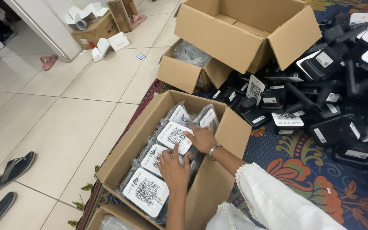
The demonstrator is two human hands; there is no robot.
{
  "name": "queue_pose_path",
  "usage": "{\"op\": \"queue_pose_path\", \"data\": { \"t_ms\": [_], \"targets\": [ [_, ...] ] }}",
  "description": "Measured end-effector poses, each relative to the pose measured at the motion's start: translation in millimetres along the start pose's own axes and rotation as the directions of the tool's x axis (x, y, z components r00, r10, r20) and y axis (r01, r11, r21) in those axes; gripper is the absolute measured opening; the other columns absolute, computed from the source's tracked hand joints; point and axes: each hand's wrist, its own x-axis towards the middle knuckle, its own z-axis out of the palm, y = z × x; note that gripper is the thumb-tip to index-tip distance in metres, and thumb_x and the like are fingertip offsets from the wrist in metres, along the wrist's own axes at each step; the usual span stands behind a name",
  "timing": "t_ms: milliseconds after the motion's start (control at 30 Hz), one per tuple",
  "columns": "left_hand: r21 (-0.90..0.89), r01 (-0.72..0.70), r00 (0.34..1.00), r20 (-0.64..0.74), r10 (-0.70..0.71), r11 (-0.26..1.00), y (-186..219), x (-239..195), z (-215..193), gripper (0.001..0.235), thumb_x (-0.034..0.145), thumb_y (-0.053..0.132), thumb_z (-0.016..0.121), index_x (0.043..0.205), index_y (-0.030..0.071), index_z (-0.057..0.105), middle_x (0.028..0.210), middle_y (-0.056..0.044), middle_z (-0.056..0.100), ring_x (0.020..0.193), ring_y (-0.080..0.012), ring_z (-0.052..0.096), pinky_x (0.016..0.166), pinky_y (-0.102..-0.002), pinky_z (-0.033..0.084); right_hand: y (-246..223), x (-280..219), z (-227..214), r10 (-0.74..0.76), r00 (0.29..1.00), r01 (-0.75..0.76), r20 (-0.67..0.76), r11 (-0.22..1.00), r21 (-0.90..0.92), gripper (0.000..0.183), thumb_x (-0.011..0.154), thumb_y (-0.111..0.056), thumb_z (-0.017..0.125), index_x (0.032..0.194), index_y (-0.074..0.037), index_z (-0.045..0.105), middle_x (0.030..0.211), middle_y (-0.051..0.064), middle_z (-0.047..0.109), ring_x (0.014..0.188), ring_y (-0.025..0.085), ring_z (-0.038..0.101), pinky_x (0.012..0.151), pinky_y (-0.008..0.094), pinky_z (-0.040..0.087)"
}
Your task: The person bags electronic devices with QR codes into plastic sleeves and places them in a cardboard shipping box.
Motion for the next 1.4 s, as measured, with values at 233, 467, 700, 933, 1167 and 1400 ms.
{"op": "queue_pose_path", "data": {
  "t_ms": [233, 467, 700, 933, 1167, 1400],
  "targets": [
    [0.085, 0.015, 1.0, -0.005, -0.015, 0.996, 7.3, -2.7, 2.6, 0.055, 0.087, 0.037, 0.073, 0.131, 0.005, 0.067, 0.102, -0.013, 0.059, 0.1, -0.0315, 0.056, 0.085, -0.045, 0.043, 33.9, 5.5, 12.5, -0.018, 0.999, 0.014, 0.027, 0.989, 0.145, 0.081, 0.104, -0.058, 0.04, 0.151, 0.007, 0.033, 0.104, 0.023, 0.074, 0.115, 0.034, 0.065, 0.116, 0.052, 0.023],
    [0.082, -0.073, 0.997, 0.001, 0.073, 0.994, 5.4, -8.1, 11.7, 0.054, 0.086, 0.035, 0.075, 0.125, -0.002, 0.067, 0.103, -0.012, 0.061, 0.103, -0.0308, 0.058, 0.091, -0.044, 0.045, 55.7, 17.4, 20.7, 0.035, 0.994, -0.058, 0.106, 0.972, 0.226, 0.06, 0.095, -0.056, 0.057, 0.136, -0.013, 0.063, 0.119, 0.016, 0.072, 0.116, 0.032, 0.067, 0.102, 0.042, 0.048],
    [-0.171, 0.055, 0.998, 0.023, -0.052, 0.984, 12.2, -10.8, -3.3, 0.058, 0.086, 0.037, 0.076, 0.13, 0.004, 0.06, 0.103, -0.018, 0.059, 0.102, -0.0375, 0.057, 0.09, -0.05, 0.042, 45.0, 12.7, 39.0, 0.082, 0.996, -0.08, -0.047, 0.996, 0.03, 0.041, 0.096, -0.048, 0.059, 0.126, -0.022, 0.071, 0.105, 0.011, 0.076, 0.108, 0.029, 0.064, 0.106, 0.044, 0.033],
    [-0.175, 0.036, 0.997, -0.067, -0.049, 0.984, 6.0, -11.6, 7.4, 0.057, 0.088, 0.035, 0.075, 0.133, 0.005, 0.059, 0.102, -0.019, 0.057, 0.099, -0.0381, 0.056, 0.087, -0.05, 0.041, -0.3, 8.2, 21.9, 0.308, 0.921, -0.298, -0.238, 0.951, 0.078, 0.028, 0.089, -0.041, 0.07, 0.115, -0.032, 0.074, 0.091, 0.006, 0.077, 0.098, 0.026, 0.065, 0.101, 0.04, 0.032],
    [-0.174, 0.111, 0.994, -0.007, -0.113, 0.979, 5.3, -11.3, 10.5, 0.04, 0.09, 0.03, 0.072, 0.128, 0.017, 0.072, 0.095, -0.014, 0.057, 0.095, -0.0315, 0.057, 0.088, -0.047, 0.042, -14.7, -8.0, 9.3, 0.285, 0.913, -0.286, -0.291, 0.957, 0.041, 0.024, 0.09, -0.038, 0.071, 0.113, -0.031, 0.075, 0.089, 0.005, 0.077, 0.094, 0.024, 0.065, 0.102, 0.04, 0.033],
    [-0.155, 0.12, 0.993, -0.006, -0.122, 0.981, 10.4, -9.6, 6.6, 0.044, 0.085, 0.037, 0.076, 0.124, 0.017, 0.074, 0.094, -0.013, 0.057, 0.097, -0.0317, 0.056, 0.09, -0.047, 0.042, -24.7, -40.0, -15.7, 0.093, 0.91, -0.058, -0.405, 0.993, 0.099, 0.058, 0.085, -0.041, 0.07, 0.135, -0.013, 0.063, 0.13, 0.008, 0.062, 0.118, 0.028, 0.052, 0.105, 0.043, 0.038]
  ]
}}
